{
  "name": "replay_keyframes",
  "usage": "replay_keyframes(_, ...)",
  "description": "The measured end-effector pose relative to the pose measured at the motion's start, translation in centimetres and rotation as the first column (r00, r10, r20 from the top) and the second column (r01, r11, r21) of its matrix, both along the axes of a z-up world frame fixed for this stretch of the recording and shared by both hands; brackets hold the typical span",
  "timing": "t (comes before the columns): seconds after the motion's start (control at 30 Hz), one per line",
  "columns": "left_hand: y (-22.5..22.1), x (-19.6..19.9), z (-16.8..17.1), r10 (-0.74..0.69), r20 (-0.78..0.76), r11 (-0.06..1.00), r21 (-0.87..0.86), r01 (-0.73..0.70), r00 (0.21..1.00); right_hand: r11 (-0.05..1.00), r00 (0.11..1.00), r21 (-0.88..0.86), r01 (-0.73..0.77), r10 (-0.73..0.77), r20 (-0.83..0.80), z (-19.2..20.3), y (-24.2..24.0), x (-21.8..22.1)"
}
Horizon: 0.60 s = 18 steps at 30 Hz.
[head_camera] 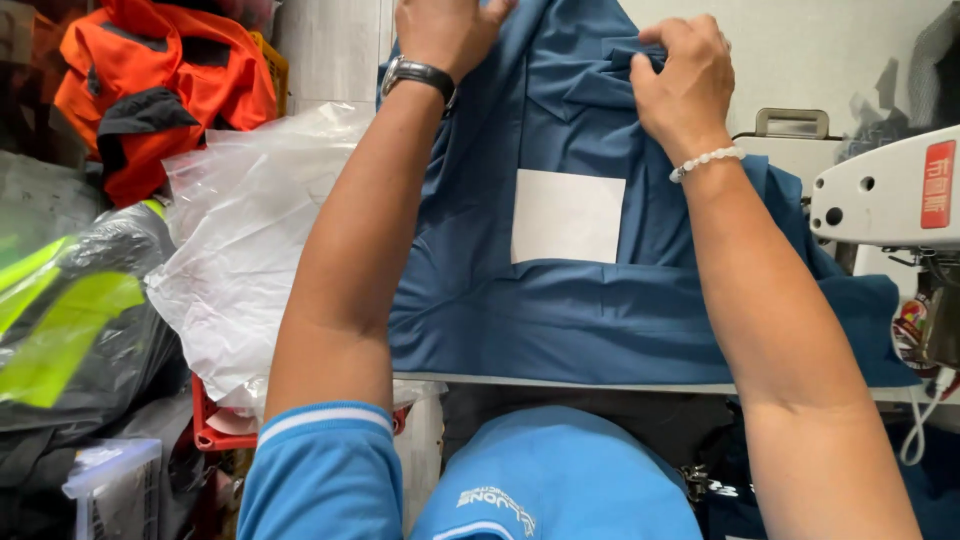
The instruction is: Folding a blue garment and placing it into a plastic bag with a paper insert.
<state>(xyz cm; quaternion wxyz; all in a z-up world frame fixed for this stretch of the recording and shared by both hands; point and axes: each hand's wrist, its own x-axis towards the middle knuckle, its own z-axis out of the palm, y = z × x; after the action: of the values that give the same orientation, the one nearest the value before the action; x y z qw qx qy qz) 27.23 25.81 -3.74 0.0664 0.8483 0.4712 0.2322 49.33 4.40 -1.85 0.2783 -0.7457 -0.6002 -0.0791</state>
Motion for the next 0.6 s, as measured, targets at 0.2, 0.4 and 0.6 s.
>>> replay_keyframes(0.2,-1.1,-0.1,2.8,0.023,0.008,0.981,-0.192,-0.021,1.0,0.96,0.98,0.274,0.055,0.001,-0.199,2.3,5.1,-3.1)
replay_keyframes(0.4,4.6,5.9,-0.8,0.15,0.132,0.989,-0.01,-0.15,0.98,0.969,0.907,0.237,0.073,0.034,-0.419,6.2,6.1,-7.1)
replay_keyframes(0.6,9.0,9.7,-2.8,0.141,0.064,0.973,0.175,-0.15,0.988,0.947,0.791,0.214,-0.24,0.319,-0.523,11.0,-3.6,-14.2)
